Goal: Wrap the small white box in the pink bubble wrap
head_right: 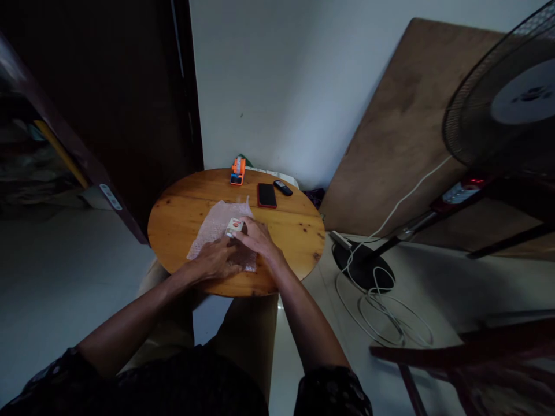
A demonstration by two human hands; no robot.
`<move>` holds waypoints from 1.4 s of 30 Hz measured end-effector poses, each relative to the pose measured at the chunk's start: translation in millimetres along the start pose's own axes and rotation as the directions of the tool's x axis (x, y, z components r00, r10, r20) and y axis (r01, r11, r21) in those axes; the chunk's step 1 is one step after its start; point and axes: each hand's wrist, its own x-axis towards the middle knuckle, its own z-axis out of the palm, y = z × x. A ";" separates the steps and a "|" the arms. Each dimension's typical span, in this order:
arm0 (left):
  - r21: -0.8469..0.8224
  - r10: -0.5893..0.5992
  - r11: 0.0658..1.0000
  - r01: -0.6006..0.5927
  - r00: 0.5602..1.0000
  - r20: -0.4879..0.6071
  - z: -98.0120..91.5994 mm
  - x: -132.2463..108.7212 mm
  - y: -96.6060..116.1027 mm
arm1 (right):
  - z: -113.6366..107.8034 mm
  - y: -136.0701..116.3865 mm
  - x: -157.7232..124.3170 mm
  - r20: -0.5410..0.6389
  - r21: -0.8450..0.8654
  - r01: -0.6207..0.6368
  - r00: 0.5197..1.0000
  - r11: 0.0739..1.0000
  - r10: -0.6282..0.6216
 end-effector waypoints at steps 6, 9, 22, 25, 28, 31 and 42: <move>0.018 0.008 1.000 -0.008 0.999 0.048 -2.4 0.2 -0.5 | -26.4 35.7 -30.9 -0.234 0.093 -0.090 0.966 0.992 0.109; 0.049 0.024 0.998 -0.027 0.999 0.048 -3.4 0.1 -1.0 | -30.0 63.9 -45.2 -0.335 0.003 -0.227 0.918 0.974 0.215; 0.037 -0.026 0.999 0.024 0.999 0.038 -4.3 0.3 2.4 | -8.3 -17.6 -33.6 -0.122 -0.062 0.247 0.960 0.967 -0.253; 0.031 -0.012 0.999 0.011 1.000 0.028 -4.7 0.2 2.2 | 3.6 -26.2 -11.9 0.022 -0.129 0.171 0.985 0.977 -0.170; 0.008 0.023 1.000 -0.024 0.997 0.075 -9.2 0.2 -1.0 | 6.7 -9.5 1.5 0.070 -0.268 -0.042 0.996 0.962 0.063; -0.067 0.039 0.997 -0.033 0.996 0.078 -13.8 3.6 -9.6 | 6.5 9.0 2.0 0.066 -0.328 -0.091 0.991 0.940 0.119; 0.101 -0.039 0.994 0.050 0.994 -0.105 -2.4 23.7 -50.9 | 14.4 16.5 7.5 0.070 -0.376 -0.059 0.993 0.925 0.092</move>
